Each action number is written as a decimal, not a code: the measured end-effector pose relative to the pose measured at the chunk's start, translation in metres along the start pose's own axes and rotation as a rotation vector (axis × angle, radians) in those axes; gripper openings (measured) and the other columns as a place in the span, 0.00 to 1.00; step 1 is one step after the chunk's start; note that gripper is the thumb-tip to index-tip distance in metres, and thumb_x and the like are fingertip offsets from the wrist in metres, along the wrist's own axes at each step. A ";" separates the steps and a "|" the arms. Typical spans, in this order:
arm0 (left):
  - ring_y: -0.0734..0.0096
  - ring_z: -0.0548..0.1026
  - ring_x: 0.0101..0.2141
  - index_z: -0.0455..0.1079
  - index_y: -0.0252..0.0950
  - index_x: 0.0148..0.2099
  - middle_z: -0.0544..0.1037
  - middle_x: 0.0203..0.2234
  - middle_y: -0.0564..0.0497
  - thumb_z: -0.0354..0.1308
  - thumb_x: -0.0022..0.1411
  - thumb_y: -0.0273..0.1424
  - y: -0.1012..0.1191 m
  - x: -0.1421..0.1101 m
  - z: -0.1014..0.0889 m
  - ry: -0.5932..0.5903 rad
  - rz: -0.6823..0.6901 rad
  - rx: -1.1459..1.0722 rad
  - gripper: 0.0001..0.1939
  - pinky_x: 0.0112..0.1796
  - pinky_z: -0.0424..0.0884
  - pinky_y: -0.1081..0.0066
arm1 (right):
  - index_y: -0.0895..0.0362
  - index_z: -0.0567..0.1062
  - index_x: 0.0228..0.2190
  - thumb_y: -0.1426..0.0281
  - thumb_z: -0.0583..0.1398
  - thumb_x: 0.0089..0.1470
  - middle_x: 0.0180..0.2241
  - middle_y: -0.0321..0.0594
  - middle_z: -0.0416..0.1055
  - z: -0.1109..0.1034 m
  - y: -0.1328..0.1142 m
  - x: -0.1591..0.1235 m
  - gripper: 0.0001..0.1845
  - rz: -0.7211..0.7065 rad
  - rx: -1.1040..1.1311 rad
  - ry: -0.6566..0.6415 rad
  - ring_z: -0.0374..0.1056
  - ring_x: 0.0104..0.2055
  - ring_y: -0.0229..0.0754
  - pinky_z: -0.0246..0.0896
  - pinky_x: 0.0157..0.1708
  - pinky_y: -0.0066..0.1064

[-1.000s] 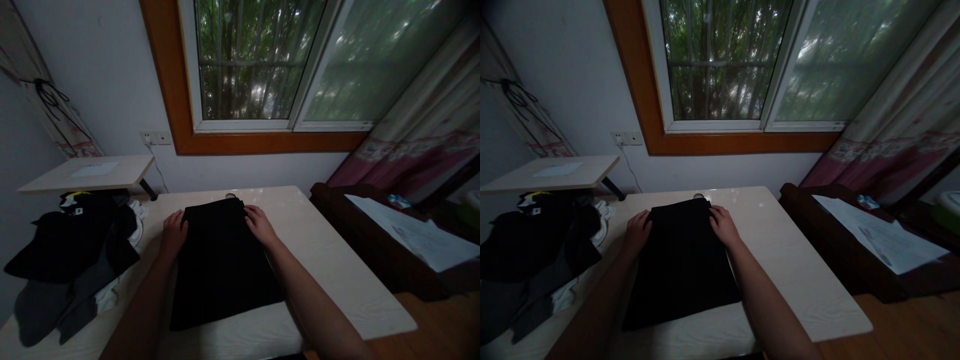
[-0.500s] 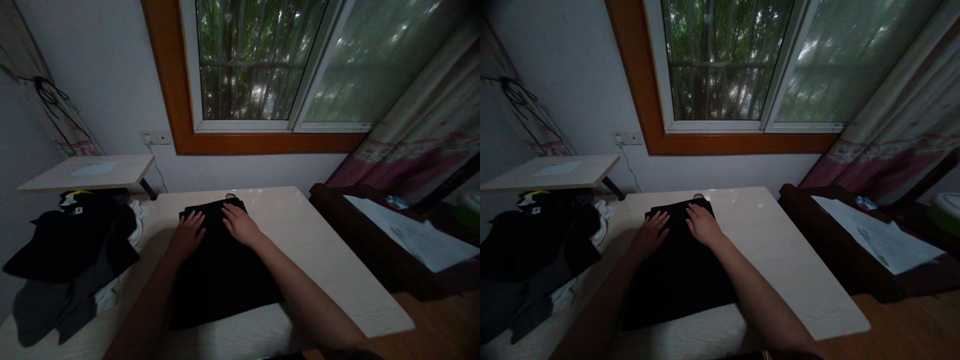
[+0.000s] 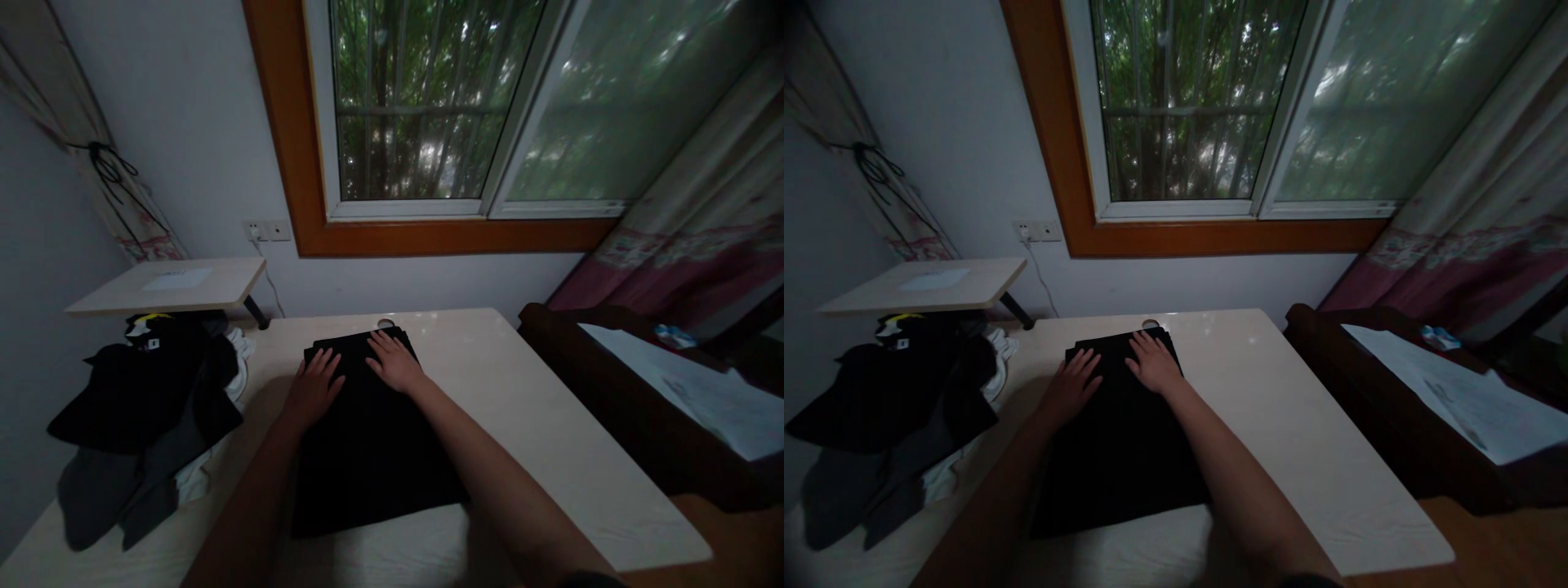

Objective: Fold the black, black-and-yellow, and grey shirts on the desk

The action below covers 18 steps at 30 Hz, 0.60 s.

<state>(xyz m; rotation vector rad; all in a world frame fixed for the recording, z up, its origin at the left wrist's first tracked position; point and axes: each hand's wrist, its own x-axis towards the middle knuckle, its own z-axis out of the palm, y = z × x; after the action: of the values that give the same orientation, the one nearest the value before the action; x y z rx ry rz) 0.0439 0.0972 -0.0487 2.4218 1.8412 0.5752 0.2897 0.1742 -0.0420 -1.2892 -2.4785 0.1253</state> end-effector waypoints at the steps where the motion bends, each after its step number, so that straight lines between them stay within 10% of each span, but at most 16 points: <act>1: 0.51 0.53 0.70 0.59 0.44 0.70 0.59 0.70 0.45 0.46 0.73 0.45 -0.001 0.000 0.000 -0.008 -0.002 0.009 0.28 0.65 0.52 0.42 | 0.57 0.63 0.66 0.56 0.52 0.69 0.71 0.48 0.50 -0.001 0.006 -0.002 0.31 0.027 -0.004 0.002 0.44 0.74 0.51 0.43 0.70 0.50; 18: 0.47 0.56 0.69 0.68 0.39 0.65 0.66 0.67 0.44 0.45 0.73 0.36 -0.028 0.002 0.000 0.163 -0.193 0.095 0.24 0.63 0.59 0.42 | 0.54 0.62 0.67 0.58 0.47 0.70 0.70 0.42 0.53 -0.018 0.062 -0.082 0.29 0.226 -0.137 -0.005 0.46 0.73 0.51 0.43 0.70 0.52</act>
<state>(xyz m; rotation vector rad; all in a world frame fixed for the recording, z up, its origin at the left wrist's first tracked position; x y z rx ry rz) 0.0181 0.1074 -0.0552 2.2766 2.1830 0.7028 0.3872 0.1425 -0.0612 -1.6258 -2.3738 0.0132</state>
